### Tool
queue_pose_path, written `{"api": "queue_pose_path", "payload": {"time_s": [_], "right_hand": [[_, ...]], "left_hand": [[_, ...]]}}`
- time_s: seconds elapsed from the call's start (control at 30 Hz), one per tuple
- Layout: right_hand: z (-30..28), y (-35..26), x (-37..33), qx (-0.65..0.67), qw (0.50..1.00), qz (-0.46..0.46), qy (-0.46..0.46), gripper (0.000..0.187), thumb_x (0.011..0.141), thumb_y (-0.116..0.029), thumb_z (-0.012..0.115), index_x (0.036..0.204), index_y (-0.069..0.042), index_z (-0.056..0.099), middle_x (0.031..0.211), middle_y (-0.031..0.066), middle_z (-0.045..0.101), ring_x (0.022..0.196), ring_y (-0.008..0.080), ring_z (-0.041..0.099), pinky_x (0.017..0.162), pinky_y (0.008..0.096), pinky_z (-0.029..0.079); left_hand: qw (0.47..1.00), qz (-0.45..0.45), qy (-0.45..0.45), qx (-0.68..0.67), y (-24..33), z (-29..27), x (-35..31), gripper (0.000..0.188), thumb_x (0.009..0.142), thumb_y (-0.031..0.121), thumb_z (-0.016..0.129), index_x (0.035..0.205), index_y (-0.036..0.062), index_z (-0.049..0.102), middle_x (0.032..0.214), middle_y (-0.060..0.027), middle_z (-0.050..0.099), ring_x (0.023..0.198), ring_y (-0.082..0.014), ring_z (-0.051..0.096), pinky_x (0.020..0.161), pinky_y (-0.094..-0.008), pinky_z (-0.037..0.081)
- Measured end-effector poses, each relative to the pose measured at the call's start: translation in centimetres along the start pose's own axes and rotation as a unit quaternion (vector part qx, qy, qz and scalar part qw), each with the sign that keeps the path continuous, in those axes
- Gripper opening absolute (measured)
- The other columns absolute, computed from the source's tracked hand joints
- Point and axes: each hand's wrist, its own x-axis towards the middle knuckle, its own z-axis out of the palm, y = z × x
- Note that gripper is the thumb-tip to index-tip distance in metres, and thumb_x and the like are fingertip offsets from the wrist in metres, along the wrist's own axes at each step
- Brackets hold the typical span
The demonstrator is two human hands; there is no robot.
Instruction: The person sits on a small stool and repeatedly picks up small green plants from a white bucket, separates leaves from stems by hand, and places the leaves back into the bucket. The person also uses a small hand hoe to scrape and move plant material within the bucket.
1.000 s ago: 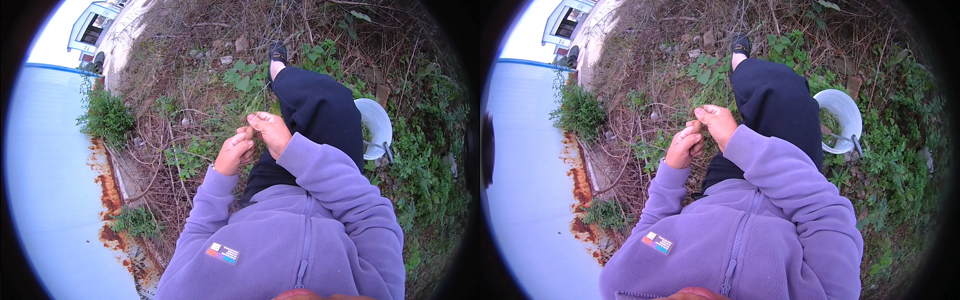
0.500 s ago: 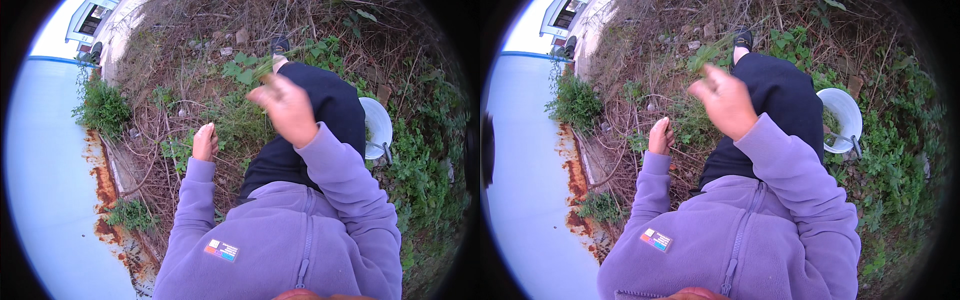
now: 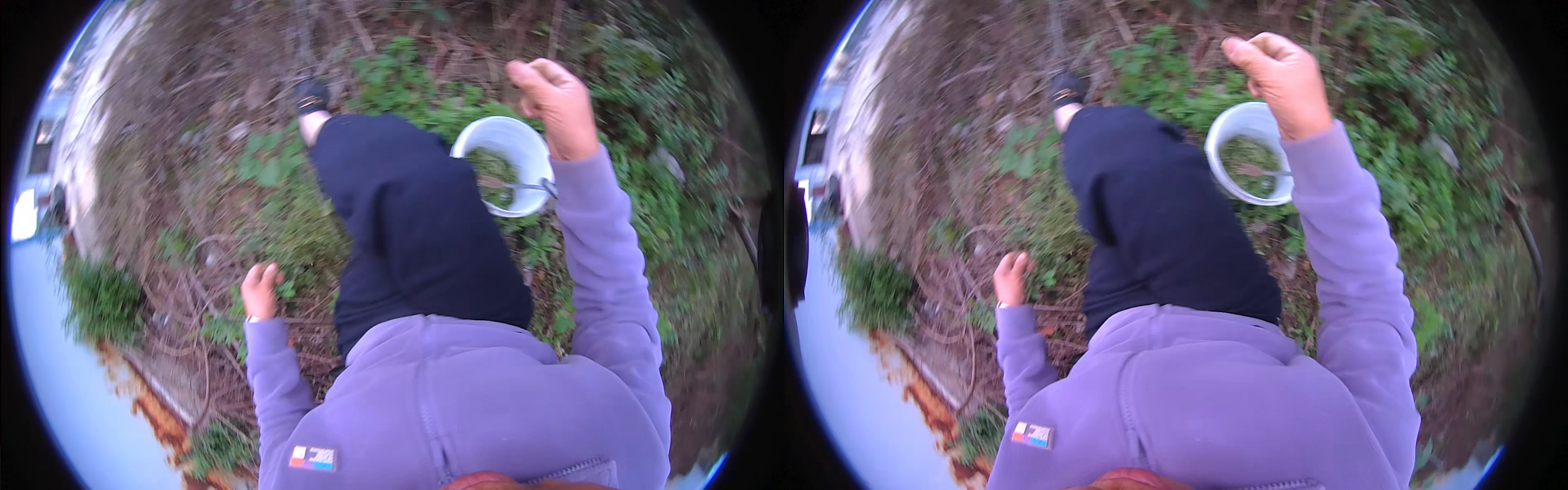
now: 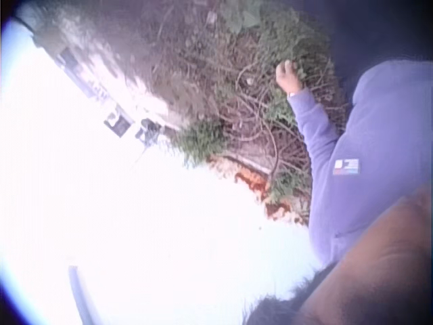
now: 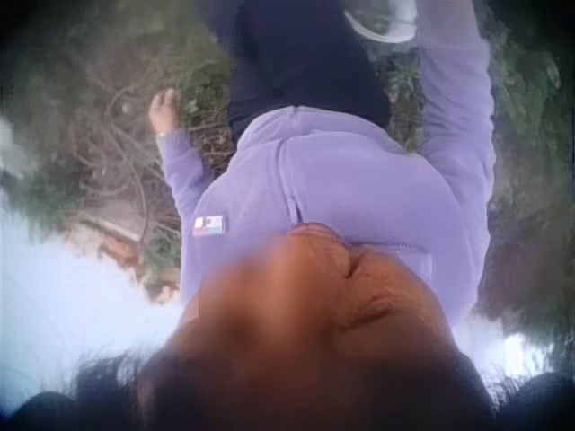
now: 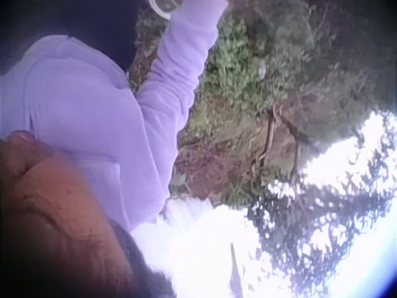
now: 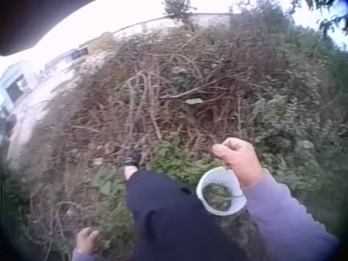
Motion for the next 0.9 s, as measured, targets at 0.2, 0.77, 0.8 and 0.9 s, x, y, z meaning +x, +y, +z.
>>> {"api": "queue_pose_path", "payload": {"time_s": [0.2,0.77,0.8,0.9], "right_hand": [[-9.2,13.7,3.6,-0.322,0.929,0.163,-0.081,0.025,0.074,-0.004,0.065,0.099,-0.002,0.069,0.084,0.0089,0.069,0.074,0.0125,0.063,0.07,0.0289,0.051],[-7.7,43.7,1.7,-0.459,0.765,0.404,-0.202,0.051,0.082,-0.01,0.048,0.133,-0.006,0.044,0.128,0.0209,0.052,0.119,0.033,0.05,0.102,0.0388,0.039],[-7.1,44.5,1.2,-0.494,0.765,0.37,-0.184,0.062,0.076,-0.023,0.065,0.131,-0.003,0.044,0.12,0.0215,0.057,0.111,0.0335,0.056,0.095,0.0379,0.044],[-5.4,45.5,0.9,-0.473,0.772,0.392,-0.164,0.072,0.075,-0.022,0.066,0.14,-0.015,0.035,0.137,0.0237,0.04,0.122,0.0361,0.046,0.102,0.0398,0.039]], "left_hand": [[0.998,-0.037,-0.02,-0.043,1.9,3.9,2.9,0.033,0.097,0.029,0.048,0.074,0.0053,0.05,0.061,-0.0005,0.047,0.047,-0.0096,0.046,0.045,-0.0231,0.041],[0.953,-0.136,-0.145,-0.228,-2.8,14.6,3.3,0.042,0.099,0.027,0.04,0.134,0.0051,0.039,0.133,-0.0134,0.047,0.117,-0.0218,0.048,0.101,-0.0363,0.038],[0.96,-0.151,-0.12,-0.201,-2.5,14.8,3.1,0.042,0.099,0.027,0.04,0.134,0.0051,0.039,0.133,-0.0133,0.047,0.117,-0.0217,0.048,0.1,-0.0362,0.038],[0.969,-0.173,-0.081,-0.157,-0.6,15.9,3.3,0.041,0.098,0.027,0.04,0.133,0.005,0.04,0.132,-0.013,0.047,0.116,-0.0213,0.048,0.1,-0.0357,0.038]]}}
